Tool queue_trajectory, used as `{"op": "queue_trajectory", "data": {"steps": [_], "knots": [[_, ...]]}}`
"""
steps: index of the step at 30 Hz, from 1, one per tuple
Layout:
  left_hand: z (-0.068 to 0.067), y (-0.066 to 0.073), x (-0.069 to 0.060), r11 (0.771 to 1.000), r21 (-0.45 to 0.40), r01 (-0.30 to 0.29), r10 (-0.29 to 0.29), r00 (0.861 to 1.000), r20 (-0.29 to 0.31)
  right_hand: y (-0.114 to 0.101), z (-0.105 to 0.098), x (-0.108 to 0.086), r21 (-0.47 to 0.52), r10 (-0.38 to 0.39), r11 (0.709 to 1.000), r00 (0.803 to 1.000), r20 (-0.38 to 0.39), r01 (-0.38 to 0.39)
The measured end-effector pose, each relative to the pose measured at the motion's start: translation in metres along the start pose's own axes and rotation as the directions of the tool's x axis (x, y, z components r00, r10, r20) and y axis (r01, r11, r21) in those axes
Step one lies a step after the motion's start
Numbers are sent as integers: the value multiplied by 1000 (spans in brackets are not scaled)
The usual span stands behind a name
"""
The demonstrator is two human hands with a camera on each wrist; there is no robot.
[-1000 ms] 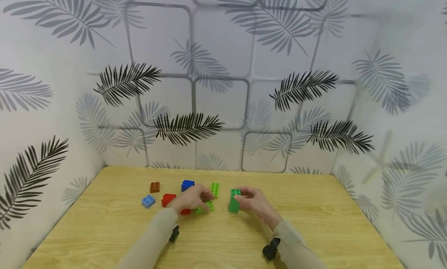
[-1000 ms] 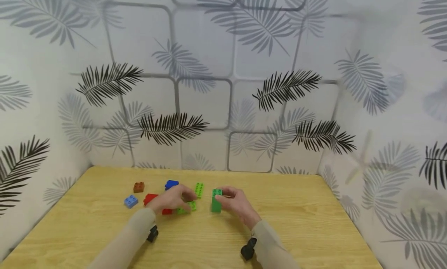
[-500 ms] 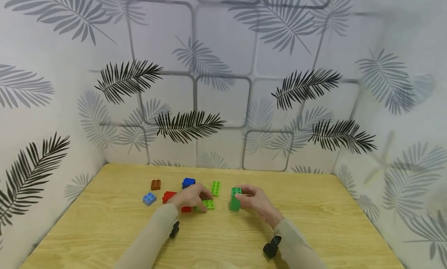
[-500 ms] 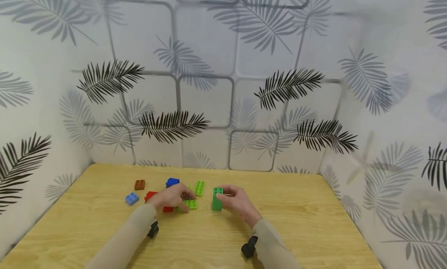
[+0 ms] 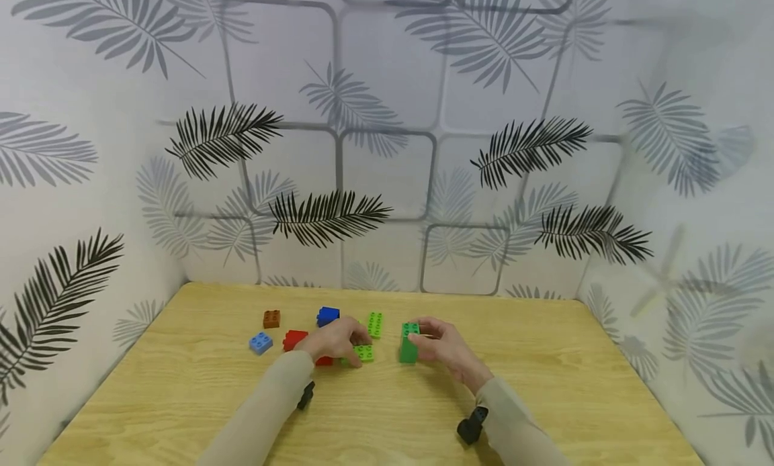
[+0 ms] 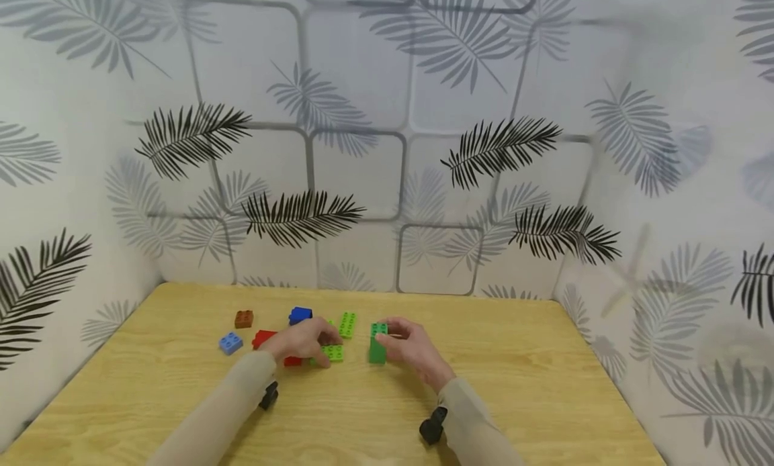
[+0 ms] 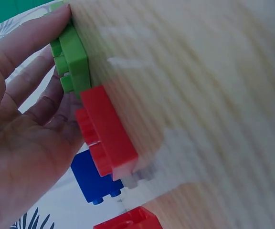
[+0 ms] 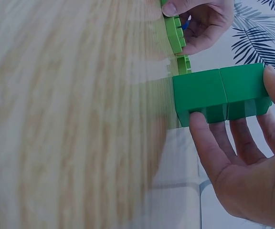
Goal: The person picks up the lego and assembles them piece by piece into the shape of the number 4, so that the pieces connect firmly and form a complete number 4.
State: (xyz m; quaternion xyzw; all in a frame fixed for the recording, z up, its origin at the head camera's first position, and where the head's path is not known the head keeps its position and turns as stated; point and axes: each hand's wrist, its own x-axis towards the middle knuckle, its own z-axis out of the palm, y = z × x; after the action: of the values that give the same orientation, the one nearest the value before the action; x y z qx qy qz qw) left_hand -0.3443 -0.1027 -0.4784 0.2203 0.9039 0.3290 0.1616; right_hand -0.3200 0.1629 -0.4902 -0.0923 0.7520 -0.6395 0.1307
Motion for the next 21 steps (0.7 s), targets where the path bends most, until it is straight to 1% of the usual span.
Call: {"op": "queue_trajectory", "data": {"steps": [2, 5, 10, 14, 17, 19, 21], "knots": [[-2, 1, 3, 1000, 16, -3, 3, 1000, 6, -2, -2, 0, -3, -9, 1000, 1000, 22, 9], [-2, 3, 8, 1000, 13, -17, 17, 1000, 6, -6, -4, 0, -4, -12, 1000, 999, 33, 13], [-2, 10, 9, 998, -28, -52, 52, 999, -8, -8, -2, 0, 3, -5, 1000, 1000, 6, 5], [0, 12, 9, 999, -29, -41, 40, 999, -25, -7, -1, 2, 6, 14, 1000, 1000, 0, -14], [1, 13, 8, 998, -51, -37, 35, 999, -39, -6, -1, 2, 4, 18, 1000, 1000, 3, -18], [0, 14, 8, 995, -84, -45, 41, 998, -51, -6, -1, 2, 2, 16, 1000, 1000, 4, -16], [-1, 16, 9, 991, -115, -65, 57, 996, -72, -8, -1, 3, 6, 15, 1000, 1000, 6, -15]]}}
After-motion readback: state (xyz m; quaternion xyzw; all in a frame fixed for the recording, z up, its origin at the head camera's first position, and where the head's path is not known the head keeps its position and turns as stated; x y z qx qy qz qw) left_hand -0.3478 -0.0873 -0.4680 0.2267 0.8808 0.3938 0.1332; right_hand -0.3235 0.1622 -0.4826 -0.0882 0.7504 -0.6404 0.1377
